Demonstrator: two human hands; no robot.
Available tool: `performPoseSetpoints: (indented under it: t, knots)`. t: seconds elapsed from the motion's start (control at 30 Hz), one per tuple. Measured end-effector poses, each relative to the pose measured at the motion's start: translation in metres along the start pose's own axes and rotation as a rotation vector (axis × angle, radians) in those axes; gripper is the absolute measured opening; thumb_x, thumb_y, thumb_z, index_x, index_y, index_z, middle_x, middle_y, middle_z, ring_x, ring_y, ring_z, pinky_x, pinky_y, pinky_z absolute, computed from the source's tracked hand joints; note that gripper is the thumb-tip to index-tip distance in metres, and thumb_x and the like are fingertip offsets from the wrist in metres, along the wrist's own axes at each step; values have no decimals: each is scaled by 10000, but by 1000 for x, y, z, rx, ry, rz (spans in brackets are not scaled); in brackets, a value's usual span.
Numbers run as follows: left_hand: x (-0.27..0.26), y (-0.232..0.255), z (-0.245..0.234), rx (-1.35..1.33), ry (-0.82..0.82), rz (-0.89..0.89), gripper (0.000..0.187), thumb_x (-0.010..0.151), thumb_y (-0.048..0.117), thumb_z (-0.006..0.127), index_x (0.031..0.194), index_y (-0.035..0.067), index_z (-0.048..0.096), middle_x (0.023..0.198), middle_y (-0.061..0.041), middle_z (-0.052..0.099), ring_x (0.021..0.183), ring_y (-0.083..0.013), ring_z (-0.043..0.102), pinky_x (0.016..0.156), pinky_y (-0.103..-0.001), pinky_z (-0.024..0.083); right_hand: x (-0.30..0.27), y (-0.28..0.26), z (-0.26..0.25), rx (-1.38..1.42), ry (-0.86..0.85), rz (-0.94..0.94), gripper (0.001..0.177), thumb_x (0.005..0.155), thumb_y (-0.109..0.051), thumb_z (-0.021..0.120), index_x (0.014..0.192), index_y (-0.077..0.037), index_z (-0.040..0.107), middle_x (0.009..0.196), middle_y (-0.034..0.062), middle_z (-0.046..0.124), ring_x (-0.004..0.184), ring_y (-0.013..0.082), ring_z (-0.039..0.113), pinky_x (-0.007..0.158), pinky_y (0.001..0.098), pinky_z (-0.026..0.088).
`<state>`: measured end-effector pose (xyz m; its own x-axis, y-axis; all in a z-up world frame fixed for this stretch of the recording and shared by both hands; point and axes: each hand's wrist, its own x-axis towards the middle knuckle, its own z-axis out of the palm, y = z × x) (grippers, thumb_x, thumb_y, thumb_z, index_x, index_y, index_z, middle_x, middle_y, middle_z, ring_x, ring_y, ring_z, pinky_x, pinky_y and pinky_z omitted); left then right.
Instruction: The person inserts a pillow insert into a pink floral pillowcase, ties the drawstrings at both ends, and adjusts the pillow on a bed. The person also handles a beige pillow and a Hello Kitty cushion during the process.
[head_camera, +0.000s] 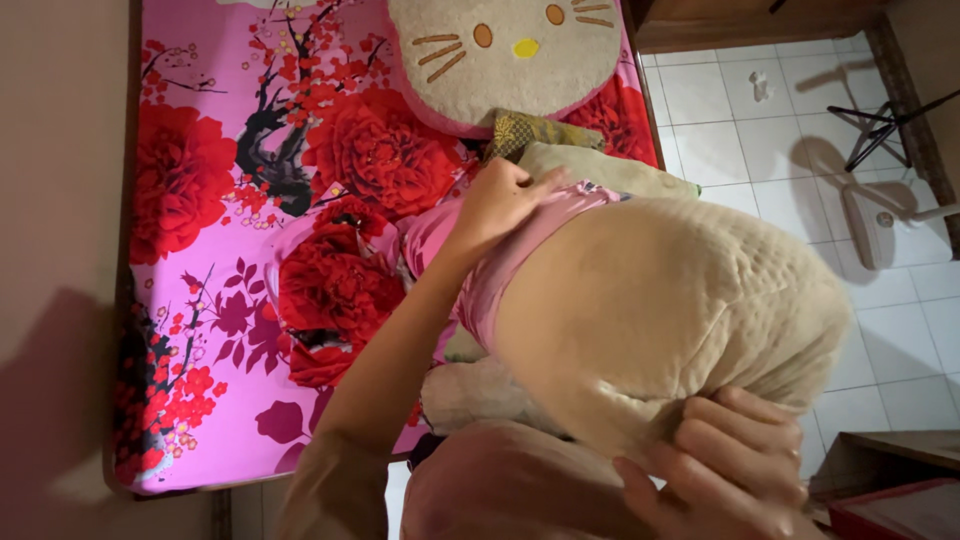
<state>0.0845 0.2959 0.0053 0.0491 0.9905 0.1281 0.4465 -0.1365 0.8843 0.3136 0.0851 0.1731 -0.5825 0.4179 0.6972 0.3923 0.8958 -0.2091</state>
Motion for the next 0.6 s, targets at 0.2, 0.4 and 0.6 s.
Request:
performPoseSetpoints:
  t: [0.2, 0.4, 0.6]
  knots:
    - [11, -38, -6, 46, 29, -167, 567, 912, 496, 686, 607, 17, 698, 508, -149, 605, 386, -237, 509, 435, -435, 353, -18, 6, 17, -57, 91, 139, 328, 677, 32, 820, 619, -86, 520, 587, 31, 492, 512, 179, 527, 499, 336, 407]
    - [12, -58, -2, 71, 123, -44, 630, 938, 512, 663, 624, -34, 648, 541, -246, 548, 421, -309, 551, 454, -457, 399, -30, 15, 2, -251, 301, 279, 156, 724, -109, 737, 796, -9, 642, 800, 146, 635, 784, 341, 623, 796, 512, 513]
    - [-27, -36, -3, 119, 72, -89, 680, 957, 564, 601, 617, -23, 647, 542, -220, 566, 436, -301, 532, 467, -474, 383, -10, 26, -3, -169, 147, 437, 438, 823, -386, 711, 963, 17, 614, 977, 184, 609, 901, 349, 578, 894, 407, 457]
